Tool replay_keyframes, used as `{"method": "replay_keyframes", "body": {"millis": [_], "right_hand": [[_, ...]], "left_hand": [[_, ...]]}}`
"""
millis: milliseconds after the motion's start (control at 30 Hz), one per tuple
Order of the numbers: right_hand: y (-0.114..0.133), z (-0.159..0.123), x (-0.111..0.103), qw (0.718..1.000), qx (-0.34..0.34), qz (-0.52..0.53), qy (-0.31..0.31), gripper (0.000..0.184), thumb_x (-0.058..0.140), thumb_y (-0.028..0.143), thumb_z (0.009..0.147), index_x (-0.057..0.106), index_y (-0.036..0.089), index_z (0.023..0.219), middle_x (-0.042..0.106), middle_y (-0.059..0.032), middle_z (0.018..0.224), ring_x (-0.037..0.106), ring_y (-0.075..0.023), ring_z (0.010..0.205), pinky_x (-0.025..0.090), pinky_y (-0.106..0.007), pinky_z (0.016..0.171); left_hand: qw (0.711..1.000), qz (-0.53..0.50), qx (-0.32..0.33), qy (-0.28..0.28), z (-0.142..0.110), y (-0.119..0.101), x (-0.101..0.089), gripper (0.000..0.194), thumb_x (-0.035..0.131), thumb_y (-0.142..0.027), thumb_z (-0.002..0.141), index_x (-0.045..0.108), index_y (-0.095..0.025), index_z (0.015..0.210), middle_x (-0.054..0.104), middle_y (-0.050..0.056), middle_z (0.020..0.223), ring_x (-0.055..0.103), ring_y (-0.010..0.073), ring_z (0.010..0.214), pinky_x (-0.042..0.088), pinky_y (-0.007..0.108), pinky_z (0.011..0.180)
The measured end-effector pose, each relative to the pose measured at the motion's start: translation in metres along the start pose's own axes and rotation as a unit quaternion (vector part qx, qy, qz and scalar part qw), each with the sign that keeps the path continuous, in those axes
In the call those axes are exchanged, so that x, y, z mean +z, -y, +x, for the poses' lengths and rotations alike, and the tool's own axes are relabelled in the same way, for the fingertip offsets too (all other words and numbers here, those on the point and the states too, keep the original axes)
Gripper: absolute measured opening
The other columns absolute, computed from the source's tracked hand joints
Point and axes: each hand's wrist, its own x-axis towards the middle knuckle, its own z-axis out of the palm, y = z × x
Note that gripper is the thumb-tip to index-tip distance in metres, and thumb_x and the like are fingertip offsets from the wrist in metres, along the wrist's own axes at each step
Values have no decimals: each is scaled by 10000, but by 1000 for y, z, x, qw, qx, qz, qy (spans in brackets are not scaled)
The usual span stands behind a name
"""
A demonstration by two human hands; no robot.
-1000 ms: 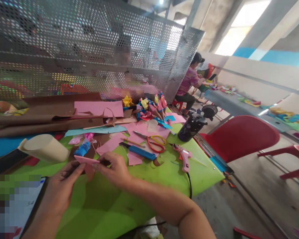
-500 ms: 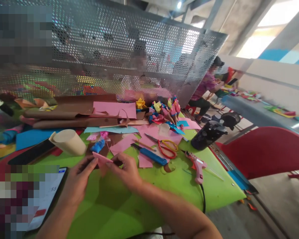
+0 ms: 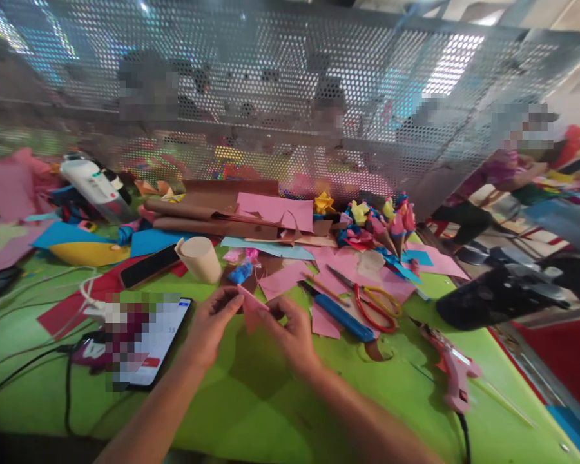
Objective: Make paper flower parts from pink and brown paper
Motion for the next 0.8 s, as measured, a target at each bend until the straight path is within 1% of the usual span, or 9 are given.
{"method": "replay_keyframes", "body": {"millis": [133,300,433,567,633,800], "right_hand": [[2,0,-1,1000,2,6,-11,244,648,380,840,618,186,696,564,19,627,482,-134,600,380,-249,568],[1,0,-1,1000,12,5,-8,247,658,388,831,622,182,701,562,21,629,476,-131,603,371,-246,571],[1,0,-1,1000,16,8,-16,235,675,370,814,618,179,689,561,23,632,470,-128,604,356,-244,568],[4,1,-1,999,21,19,-25,229,659,368,815,622,182,688,544,28,613,459,-126,590,349,-246,564],[6,2,-1,999,25,28,-30,229,662,371,809,617,184,684,545,28,610,458,-126,587,351,-247,564],[7,4,0,998,36,43,-28,244,666,393,799,600,187,686,539,26,623,451,-128,601,362,-244,566]], "left_hand": [[999,13,-7,31,-1,3,0,202,784,-341,666,713,-168,744,698,16,745,610,151,736,489,251,715],[999,12,-5,32,0,5,-3,196,782,-331,662,702,-159,708,680,10,708,594,145,705,481,248,692],[999,5,-27,41,0,5,-3,243,784,-371,661,705,-161,754,691,13,740,599,146,728,480,249,701],[996,34,-33,73,1,6,-2,265,790,-371,660,708,-161,800,707,24,774,603,152,753,468,252,716],[995,50,-31,84,2,6,-2,262,797,-364,652,703,-161,788,705,25,758,603,157,739,465,258,708],[994,75,-14,75,5,7,-4,247,804,-371,647,692,-162,717,681,10,687,592,155,688,464,261,678]]}}
